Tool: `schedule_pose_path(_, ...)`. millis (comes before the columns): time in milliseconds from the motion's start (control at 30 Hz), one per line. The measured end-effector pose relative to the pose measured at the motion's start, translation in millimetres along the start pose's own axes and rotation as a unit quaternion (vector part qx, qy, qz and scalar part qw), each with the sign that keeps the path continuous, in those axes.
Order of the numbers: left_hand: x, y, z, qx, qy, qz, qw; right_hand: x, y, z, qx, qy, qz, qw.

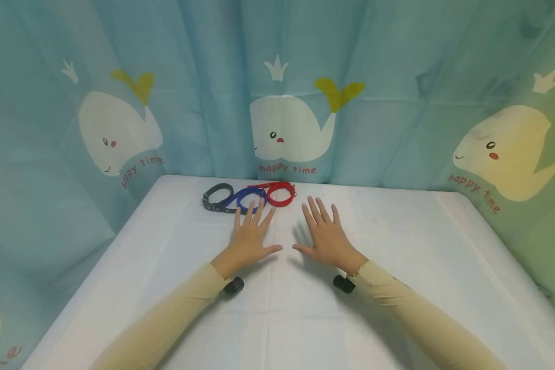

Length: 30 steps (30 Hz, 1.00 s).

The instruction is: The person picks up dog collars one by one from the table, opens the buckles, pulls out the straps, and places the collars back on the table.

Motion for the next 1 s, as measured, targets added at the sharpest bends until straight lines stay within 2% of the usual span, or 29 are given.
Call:
schedule_pose_path(167, -1.4, -23.8, 16.7, 0.015, -0.029, 0.025, 0.9991, 11.0, -26.3, -10.1, -0.035, 0.017, -0.006, 0.9992)
schedule_pose_path(367, 1.6, -53.5, 32.2, 0.028, -0.044, 0.062, 0.9967, 21.4, -53.1, -19.1, -0.099, 0.025, -0.021, 0.9945)
schedule_pose_path(533, 2.9, -72.8, 31.9, 0.068, -0.061, 0.088, 0.9919, 29.5, -68.1, -25.4, -0.146, 0.048, -0.035, 0.9875)
schedule_pose_path(700, 0.7, -85.7, 31.5, 0.103, -0.073, 0.077, 0.989, 33.5, -79.4, -22.4, -0.195, 0.061, -0.041, 0.9781)
schedule_pose_path(833, -0.1, -96.2, 32.4, 0.104, -0.059, 0.064, 0.9907, 38.4, -90.6, -18.7, -0.208, 0.081, -0.032, 0.9742)
schedule_pose_path(1000, 9.3, -108.4, 29.8, 0.103, -0.057, 0.08, 0.9899, 49.7, -103.6, -14.1, -0.198, 0.086, 0.004, 0.9765)
Point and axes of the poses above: each hand's wrist, its own y-axis away from the middle knuckle, its own x-axis out of the palm, z = x × y, the point moved 8 cm from there along -y, towards the middle knuckle, and after that the axes turned 15 degrees about y, right-handed, at the moved point
